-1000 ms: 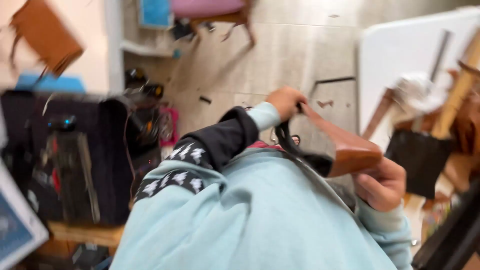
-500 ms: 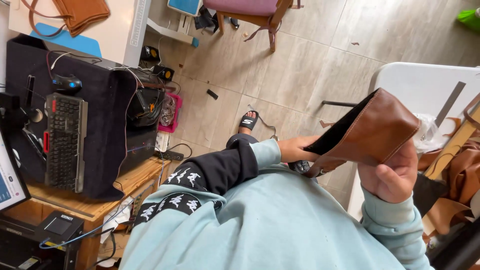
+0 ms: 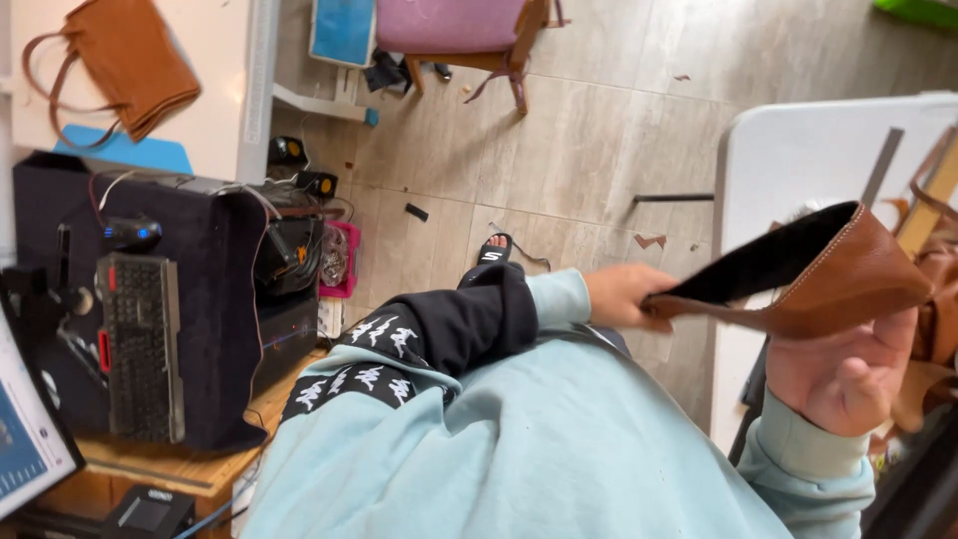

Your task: Trimming leather edges with scissors and fitting a fabric lining into a leather bag.

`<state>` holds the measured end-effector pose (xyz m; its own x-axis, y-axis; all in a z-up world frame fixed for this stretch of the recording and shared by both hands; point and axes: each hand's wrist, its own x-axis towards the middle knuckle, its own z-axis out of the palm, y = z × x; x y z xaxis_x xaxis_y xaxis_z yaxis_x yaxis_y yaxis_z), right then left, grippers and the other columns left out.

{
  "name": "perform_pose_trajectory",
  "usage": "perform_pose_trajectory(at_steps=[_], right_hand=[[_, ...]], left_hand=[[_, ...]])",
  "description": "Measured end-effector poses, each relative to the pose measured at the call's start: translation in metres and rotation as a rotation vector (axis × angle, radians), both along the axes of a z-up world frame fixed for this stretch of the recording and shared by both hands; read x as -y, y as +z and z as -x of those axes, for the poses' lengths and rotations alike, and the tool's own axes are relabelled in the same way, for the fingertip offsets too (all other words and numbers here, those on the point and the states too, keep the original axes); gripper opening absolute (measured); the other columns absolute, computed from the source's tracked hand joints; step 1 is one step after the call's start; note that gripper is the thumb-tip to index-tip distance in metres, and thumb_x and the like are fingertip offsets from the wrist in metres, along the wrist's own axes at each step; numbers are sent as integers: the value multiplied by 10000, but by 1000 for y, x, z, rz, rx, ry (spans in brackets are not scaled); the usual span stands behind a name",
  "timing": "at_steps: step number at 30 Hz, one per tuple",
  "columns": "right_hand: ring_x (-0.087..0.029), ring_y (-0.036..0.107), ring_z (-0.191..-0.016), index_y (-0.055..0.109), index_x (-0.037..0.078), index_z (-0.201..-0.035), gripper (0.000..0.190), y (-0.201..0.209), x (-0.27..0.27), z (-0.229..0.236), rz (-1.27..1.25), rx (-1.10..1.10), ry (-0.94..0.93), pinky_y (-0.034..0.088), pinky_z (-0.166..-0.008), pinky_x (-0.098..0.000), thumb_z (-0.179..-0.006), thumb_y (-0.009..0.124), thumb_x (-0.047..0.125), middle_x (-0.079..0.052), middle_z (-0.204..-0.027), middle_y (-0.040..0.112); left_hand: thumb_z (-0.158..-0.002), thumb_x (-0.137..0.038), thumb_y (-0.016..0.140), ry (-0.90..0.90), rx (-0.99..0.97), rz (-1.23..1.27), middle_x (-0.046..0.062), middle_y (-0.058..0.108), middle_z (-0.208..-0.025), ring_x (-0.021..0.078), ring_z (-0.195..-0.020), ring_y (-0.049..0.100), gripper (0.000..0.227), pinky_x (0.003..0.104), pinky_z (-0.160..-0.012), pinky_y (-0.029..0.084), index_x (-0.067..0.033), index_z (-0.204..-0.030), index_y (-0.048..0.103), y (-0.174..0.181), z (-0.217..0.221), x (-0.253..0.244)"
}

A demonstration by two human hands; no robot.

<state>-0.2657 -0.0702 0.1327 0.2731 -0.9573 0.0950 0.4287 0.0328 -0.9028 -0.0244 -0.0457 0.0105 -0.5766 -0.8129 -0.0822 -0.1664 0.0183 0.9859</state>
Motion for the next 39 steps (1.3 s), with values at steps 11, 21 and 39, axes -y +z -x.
perform_pose_trajectory(at_steps=[11,21,39], right_hand=[[-397,754,-940,595,3,-1252,509,-49,-68,19,-54,269,-503,637,-788,-464,-781,547,-183,-259,-1131,699],[-413,704,-1141,407,-59,-1503,620,-32,-110,25,-64,310,-601,606,-972,-513,-918,609,-105,-290,-1288,652],[-237,742,-951,661,-68,-1195,317,-61,-118,-40,-412,-251,-517,584,-800,-290,-924,755,67,-196,-1055,749]], left_hand=[[-824,-342,831,-133,245,197,154,731,-910,404,-965,697,358,502,-846,551,-118,-1085,729,43,-55,51],[-739,-362,841,-469,403,22,203,539,-574,348,-568,576,406,418,-574,451,-53,-684,584,68,-37,70],[-709,131,824,-181,-405,-675,78,699,-1018,228,-931,661,535,402,-839,561,-22,-1210,719,82,9,30]])
